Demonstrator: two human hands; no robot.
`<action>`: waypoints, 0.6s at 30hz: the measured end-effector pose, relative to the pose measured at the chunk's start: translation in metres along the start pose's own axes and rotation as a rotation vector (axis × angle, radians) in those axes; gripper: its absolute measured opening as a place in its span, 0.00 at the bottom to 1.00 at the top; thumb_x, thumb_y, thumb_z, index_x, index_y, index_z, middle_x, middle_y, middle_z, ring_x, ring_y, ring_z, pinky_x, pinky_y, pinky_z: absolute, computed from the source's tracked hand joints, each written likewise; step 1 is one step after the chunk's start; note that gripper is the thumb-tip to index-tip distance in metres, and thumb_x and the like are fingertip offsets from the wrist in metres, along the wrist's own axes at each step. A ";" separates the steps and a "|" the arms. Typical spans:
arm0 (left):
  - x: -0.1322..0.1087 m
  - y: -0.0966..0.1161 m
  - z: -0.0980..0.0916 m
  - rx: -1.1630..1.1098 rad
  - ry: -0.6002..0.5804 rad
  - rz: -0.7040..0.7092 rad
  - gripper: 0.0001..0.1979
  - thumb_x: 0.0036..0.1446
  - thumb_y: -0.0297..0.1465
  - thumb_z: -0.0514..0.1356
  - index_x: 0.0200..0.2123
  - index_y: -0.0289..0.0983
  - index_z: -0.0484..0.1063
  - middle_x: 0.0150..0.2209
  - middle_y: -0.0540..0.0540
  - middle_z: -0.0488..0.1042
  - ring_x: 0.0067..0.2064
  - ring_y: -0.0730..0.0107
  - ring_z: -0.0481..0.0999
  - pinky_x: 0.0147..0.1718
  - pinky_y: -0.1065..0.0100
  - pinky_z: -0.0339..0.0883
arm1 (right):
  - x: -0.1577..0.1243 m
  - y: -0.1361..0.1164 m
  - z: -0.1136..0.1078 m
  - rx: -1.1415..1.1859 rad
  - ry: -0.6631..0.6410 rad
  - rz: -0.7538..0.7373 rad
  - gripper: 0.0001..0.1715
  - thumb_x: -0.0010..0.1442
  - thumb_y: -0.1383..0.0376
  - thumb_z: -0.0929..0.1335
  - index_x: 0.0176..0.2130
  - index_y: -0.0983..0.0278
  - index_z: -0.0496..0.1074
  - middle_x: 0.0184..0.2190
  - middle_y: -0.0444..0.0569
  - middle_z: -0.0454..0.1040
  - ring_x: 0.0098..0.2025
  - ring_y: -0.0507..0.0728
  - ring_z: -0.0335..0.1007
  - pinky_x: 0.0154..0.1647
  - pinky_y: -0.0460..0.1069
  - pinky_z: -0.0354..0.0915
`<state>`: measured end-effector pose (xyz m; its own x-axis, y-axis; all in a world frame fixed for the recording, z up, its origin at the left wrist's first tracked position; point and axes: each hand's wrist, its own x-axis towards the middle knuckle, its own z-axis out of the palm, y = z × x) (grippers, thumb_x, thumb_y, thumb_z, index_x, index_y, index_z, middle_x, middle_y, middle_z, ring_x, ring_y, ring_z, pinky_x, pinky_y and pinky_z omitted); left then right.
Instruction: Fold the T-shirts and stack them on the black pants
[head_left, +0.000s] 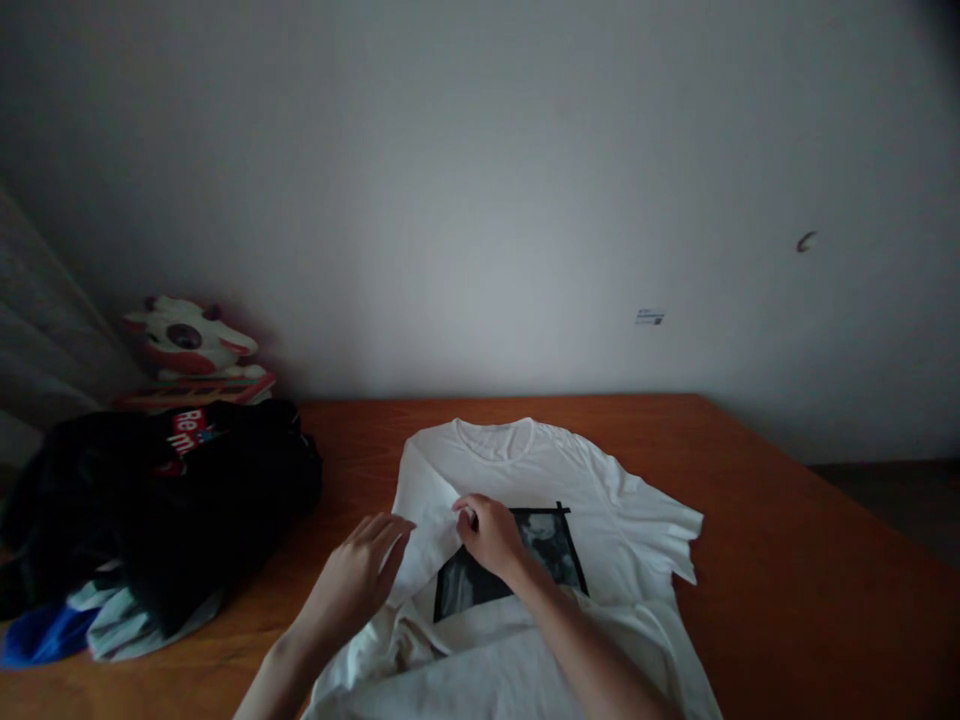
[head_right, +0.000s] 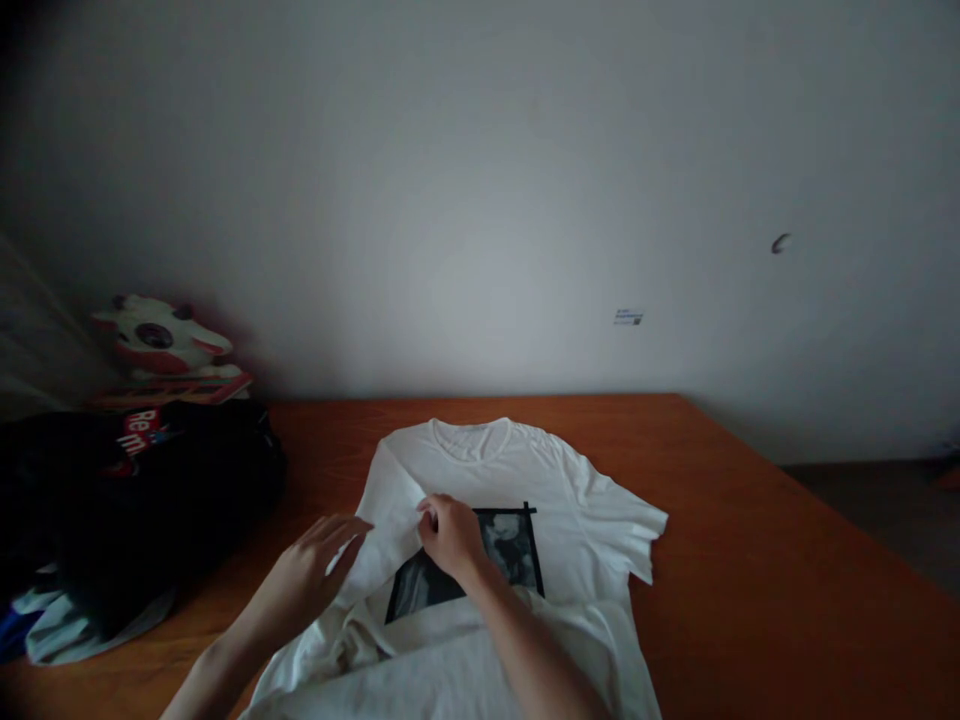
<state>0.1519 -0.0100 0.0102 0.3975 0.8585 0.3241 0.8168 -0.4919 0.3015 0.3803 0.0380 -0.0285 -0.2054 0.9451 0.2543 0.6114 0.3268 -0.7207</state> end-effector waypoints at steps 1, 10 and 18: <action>0.014 -0.003 0.008 0.032 0.030 0.000 0.16 0.68 0.33 0.49 0.50 0.41 0.74 0.50 0.42 0.79 0.52 0.60 0.78 0.52 0.59 0.73 | -0.001 0.000 0.001 -0.009 0.001 -0.012 0.16 0.58 0.71 0.65 0.43 0.61 0.79 0.37 0.48 0.82 0.36 0.56 0.77 0.42 0.47 0.66; 0.115 -0.037 0.094 0.230 0.032 -0.265 0.26 0.66 0.33 0.46 0.60 0.22 0.65 0.64 0.17 0.63 0.66 0.36 0.63 0.58 0.37 0.62 | -0.004 0.001 -0.003 -0.077 0.027 -0.037 0.17 0.59 0.73 0.64 0.44 0.61 0.78 0.36 0.49 0.81 0.37 0.57 0.76 0.43 0.48 0.66; 0.104 -0.045 0.102 0.302 0.043 -0.271 0.30 0.65 0.38 0.46 0.63 0.26 0.64 0.66 0.21 0.62 0.69 0.36 0.57 0.62 0.30 0.50 | -0.004 0.002 0.009 -0.259 0.047 -0.055 0.20 0.61 0.67 0.67 0.54 0.63 0.71 0.45 0.54 0.78 0.47 0.62 0.74 0.49 0.54 0.66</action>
<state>0.1989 0.1160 -0.0608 0.1382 0.9411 0.3086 0.9782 -0.1784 0.1059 0.3749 0.0352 -0.0368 -0.2115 0.9227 0.3222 0.7767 0.3588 -0.5177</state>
